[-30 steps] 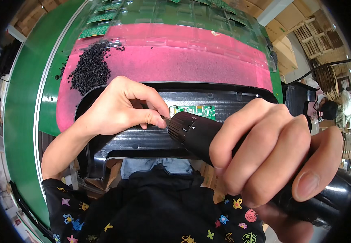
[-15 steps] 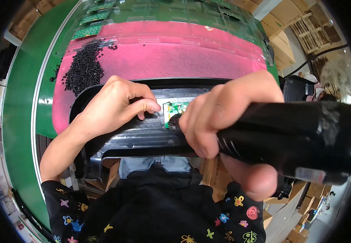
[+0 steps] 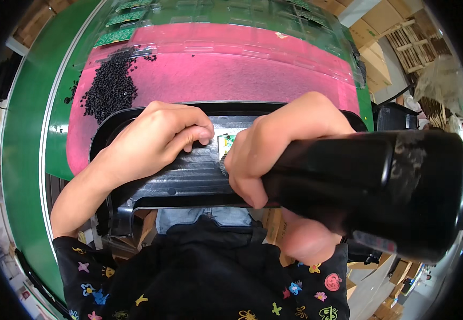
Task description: Assembling PCB components into plastic housings using an electric screwdriver.
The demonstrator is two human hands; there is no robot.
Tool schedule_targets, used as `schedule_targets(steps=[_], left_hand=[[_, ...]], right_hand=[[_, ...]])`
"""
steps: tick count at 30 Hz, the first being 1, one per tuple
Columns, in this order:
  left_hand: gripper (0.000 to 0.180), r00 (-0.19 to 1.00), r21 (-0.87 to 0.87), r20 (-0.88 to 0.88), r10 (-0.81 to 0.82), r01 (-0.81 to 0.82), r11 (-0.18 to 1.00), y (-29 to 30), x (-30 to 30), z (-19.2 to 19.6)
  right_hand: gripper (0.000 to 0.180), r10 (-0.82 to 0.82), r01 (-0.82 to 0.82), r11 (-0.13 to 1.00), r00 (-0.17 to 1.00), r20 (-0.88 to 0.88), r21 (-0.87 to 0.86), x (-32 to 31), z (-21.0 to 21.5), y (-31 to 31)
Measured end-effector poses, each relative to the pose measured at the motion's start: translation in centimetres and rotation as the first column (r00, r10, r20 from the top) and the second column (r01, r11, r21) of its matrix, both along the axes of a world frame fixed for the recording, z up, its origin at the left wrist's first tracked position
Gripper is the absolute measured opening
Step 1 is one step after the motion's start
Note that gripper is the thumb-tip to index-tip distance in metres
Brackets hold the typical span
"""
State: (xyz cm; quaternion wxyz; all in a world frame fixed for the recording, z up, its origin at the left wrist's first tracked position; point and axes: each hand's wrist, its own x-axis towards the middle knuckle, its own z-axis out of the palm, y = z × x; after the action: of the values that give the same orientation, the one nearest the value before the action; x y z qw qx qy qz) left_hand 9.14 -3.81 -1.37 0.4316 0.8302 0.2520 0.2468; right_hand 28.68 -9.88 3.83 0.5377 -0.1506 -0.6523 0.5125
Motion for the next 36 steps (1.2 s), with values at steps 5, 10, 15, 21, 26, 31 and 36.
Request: schedule_targets(steps=[5,10,15,21,26,31,36], left_hand=[[0.012,0.999,0.15,-0.034,-0.021,0.026,0.988,-0.3,-0.2,0.5],[0.015,0.995,0.118,-0.091,-0.034,0.045,0.992,-0.3,-0.4,0.3],[0.017,0.985,0.176,-0.128,-0.119,0.14,0.974,-0.5,-0.3,0.3],[0.017,0.982,0.305,0.07,-0.176,0.147,0.941,-0.8,0.1,0.4],[0.02,0.973,0.306,0.143,-0.181,0.13,0.943,-1.0,0.2,0.4],[0.023,0.965,0.242,0.168,-0.203,0.159,0.957,-1.4,0.8,1.0],[0.056,0.999,0.24,-0.018,-0.028,0.031,0.97,-1.9,1.2,1.0]], right_hand=[[0.06,-0.144,0.154,0.98,0.986,0.084,-0.125,-0.7,0.3,-0.6],[0.061,-0.286,0.321,0.922,0.942,0.179,-0.215,-1.7,0.8,-1.6],[0.066,-0.27,0.267,0.949,0.963,0.002,-0.168,-1.7,0.4,-1.7],[0.057,-0.219,0.231,0.973,0.941,-0.257,0.017,-0.6,1.9,-1.8],[0.05,-0.122,0.173,0.968,0.958,-0.26,0.182,0.2,1.9,-1.7],[0.049,-0.095,0.156,0.957,0.964,-0.249,0.243,1.1,2.1,-1.8],[0.057,-0.225,0.233,0.972,0.965,-0.135,0.042,3.5,2.7,-2.7]])
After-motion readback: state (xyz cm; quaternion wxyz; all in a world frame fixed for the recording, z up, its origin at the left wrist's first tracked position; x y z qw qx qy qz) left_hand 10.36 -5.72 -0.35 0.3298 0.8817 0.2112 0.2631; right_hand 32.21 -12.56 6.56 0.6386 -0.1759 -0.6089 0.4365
